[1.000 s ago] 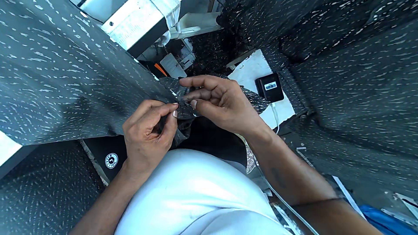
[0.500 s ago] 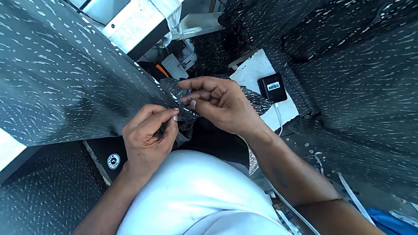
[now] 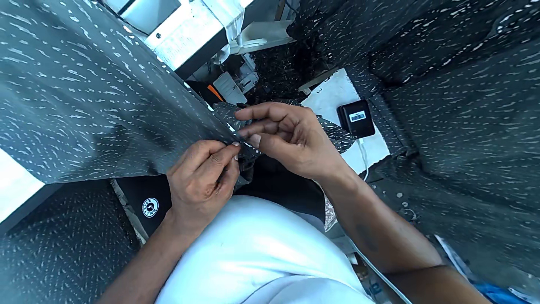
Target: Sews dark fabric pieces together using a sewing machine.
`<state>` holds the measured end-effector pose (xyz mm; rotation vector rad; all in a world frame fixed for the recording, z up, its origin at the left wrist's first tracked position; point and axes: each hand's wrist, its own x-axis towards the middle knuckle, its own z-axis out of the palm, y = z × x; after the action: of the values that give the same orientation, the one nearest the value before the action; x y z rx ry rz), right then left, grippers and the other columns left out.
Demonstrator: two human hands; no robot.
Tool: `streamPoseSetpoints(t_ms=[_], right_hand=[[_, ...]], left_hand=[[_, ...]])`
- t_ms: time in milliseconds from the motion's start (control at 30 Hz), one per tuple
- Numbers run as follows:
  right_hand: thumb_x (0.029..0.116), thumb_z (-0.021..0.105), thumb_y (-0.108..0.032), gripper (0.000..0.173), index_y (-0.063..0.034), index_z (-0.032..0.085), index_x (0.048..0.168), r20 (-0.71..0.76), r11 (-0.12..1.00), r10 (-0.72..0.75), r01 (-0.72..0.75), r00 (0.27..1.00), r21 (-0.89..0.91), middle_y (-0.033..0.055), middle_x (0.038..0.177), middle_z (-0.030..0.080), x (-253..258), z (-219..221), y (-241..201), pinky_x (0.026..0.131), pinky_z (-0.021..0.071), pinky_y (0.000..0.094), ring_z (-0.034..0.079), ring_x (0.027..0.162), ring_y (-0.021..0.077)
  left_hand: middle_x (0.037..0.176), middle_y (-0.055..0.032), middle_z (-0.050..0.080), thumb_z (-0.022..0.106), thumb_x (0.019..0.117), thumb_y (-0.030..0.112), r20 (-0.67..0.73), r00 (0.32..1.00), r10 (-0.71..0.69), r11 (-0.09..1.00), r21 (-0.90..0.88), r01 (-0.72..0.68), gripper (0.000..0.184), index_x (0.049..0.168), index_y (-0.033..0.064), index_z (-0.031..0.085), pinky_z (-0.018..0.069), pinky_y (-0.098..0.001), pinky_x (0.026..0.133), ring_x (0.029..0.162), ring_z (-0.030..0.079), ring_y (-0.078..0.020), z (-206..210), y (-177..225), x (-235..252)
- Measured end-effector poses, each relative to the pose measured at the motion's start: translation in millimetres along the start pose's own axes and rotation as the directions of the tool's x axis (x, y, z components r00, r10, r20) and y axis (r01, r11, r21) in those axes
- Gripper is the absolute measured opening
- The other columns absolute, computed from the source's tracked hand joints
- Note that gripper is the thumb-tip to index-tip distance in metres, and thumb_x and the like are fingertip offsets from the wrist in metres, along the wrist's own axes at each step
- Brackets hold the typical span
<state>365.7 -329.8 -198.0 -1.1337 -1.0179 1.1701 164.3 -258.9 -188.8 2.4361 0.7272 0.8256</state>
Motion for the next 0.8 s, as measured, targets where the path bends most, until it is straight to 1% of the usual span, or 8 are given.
streamPoseSetpoints(t_ms=[100, 233, 367, 433, 500, 600, 700, 800], right_hand=[[0.0875, 0.078, -0.003, 0.042, 0.0037, 0.061, 0.126, -0.046, 1.000, 0.026, -0.026, 0.999, -0.005, 0.0091, 0.093, 0.075, 6.1, 5.6, -3.9, 0.069, 0.0650, 0.0268, 0.074, 0.077, 0.0153], [0.0852, 0.079, -0.005, 0.035, -0.0088, 0.063, 0.116, -0.075, 0.996, 0.065, -0.070, 0.995, -0.061, 0.0038, 0.079, 0.072, 13.5, 12.2, -4.4, 0.051, 0.0553, 0.0222, 0.065, 0.060, 0.0118], [0.0835, 0.080, -0.008, 0.031, -0.0120, 0.064, 0.110, -0.047, 0.982, 0.176, -0.178, 0.983, -0.057, 0.0061, 0.077, 0.070, 24.2, 19.7, 10.8, 0.054, 0.0558, 0.0263, 0.065, 0.061, 0.0153], [0.0850, 0.079, -0.015, 0.030, -0.0139, 0.063, 0.110, -0.036, 0.970, 0.187, -0.191, 0.982, -0.151, 0.0025, 0.078, 0.071, 27.2, 25.6, 16.9, 0.058, 0.0574, 0.0279, 0.067, 0.065, 0.0143], [0.0855, 0.077, -0.019, 0.027, -0.0138, 0.063, 0.108, -0.037, 0.968, 0.147, -0.152, 0.988, -0.198, -0.0013, 0.080, 0.071, 27.5, 29.7, 19.3, 0.060, 0.0584, 0.0278, 0.068, 0.068, 0.0119], [0.0849, 0.076, -0.016, 0.028, -0.0123, 0.060, 0.107, -0.013, 0.988, 0.079, -0.080, 0.997, -0.134, -0.0028, 0.081, 0.068, 27.5, 31.0, 25.9, 0.061, 0.0574, 0.0259, 0.066, 0.070, 0.0097], [0.0853, 0.076, -0.011, 0.029, -0.0141, 0.056, 0.107, 0.072, 0.998, 0.052, -0.054, 0.996, 0.023, -0.0050, 0.082, 0.064, 27.9, 32.5, 27.2, 0.058, 0.0539, 0.0215, 0.062, 0.067, 0.0048], [0.0870, 0.076, -0.011, 0.028, -0.0174, 0.057, 0.106, 0.109, 0.991, 0.034, -0.048, 0.993, 0.126, -0.0071, 0.086, 0.064, 22.3, 32.6, 22.4, 0.063, 0.0559, 0.0207, 0.063, 0.072, 0.0028]], left_hand=[[0.099, -0.0057, 0.070, 0.071, 0.0914, 0.012, 0.039, 0.998, -0.057, 0.997, -0.047, 0.059, 0.015, 0.103, 0.0058, 0.079, 0.0572, -0.0237, 0.070, 0.085, 0.066, -0.0095, -1.4, 2.5, -3.0], [0.100, 0.0066, 0.072, 0.065, 0.0977, 0.021, 0.208, 0.926, -0.315, 0.891, -0.270, 0.364, 0.019, 0.110, 0.0141, 0.078, 0.0565, -0.0191, 0.061, 0.073, 0.064, -0.0015, -48.8, -9.4, 21.0], [0.126, -0.0085, 0.065, 0.056, 0.1021, 0.016, -0.190, 0.935, -0.299, 0.940, 0.108, 0.322, 0.032, 0.131, 0.0073, 0.065, 0.0562, -0.0328, 0.081, 0.098, 0.065, -0.0145, -140.3, -64.1, 79.5], [0.148, -0.0145, 0.049, 0.055, 0.0986, 0.021, -0.223, 0.912, -0.346, 0.858, 0.319, 0.403, 0.050, 0.147, 0.0114, 0.051, 0.0540, -0.0435, 0.093, 0.121, 0.059, -0.0255, -176.7, -83.0, 92.5], [0.155, -0.0246, 0.040, 0.066, 0.0926, 0.037, -0.153, 0.868, -0.473, 0.774, 0.398, 0.492, 0.073, 0.155, 0.0086, 0.041, 0.0469, -0.0666, 0.098, 0.130, 0.051, -0.0451, -190.5, -97.8, 82.5], [0.140, -0.0298, 0.051, 0.070, 0.0931, 0.045, -0.132, 0.766, -0.629, 0.662, 0.426, 0.617, 0.072, 0.149, 0.0040, 0.049, 0.0486, -0.0758, 0.088, 0.116, 0.059, -0.0523, -175.2, -138.1, 38.6], [0.103, -0.0242, 0.066, 0.061, 0.1029, 0.026, -0.219, 0.801, -0.558, 0.690, 0.414, 0.594, 0.030, 0.110, -0.0024, 0.068, 0.0504, -0.0681, 0.075, 0.087, 0.065, -0.0431, -174.4, -162.0, 17.8], [0.094, -0.0223, 0.069, 0.060, 0.1040, 0.025, -0.277, 0.753, -0.597, 0.727, 0.210, 0.654, 0.030, 0.115, -0.0024, 0.066, 0.0561, -0.0590, 0.066, 0.071, 0.067, -0.0336, -213.6, -147.3, 26.7]])
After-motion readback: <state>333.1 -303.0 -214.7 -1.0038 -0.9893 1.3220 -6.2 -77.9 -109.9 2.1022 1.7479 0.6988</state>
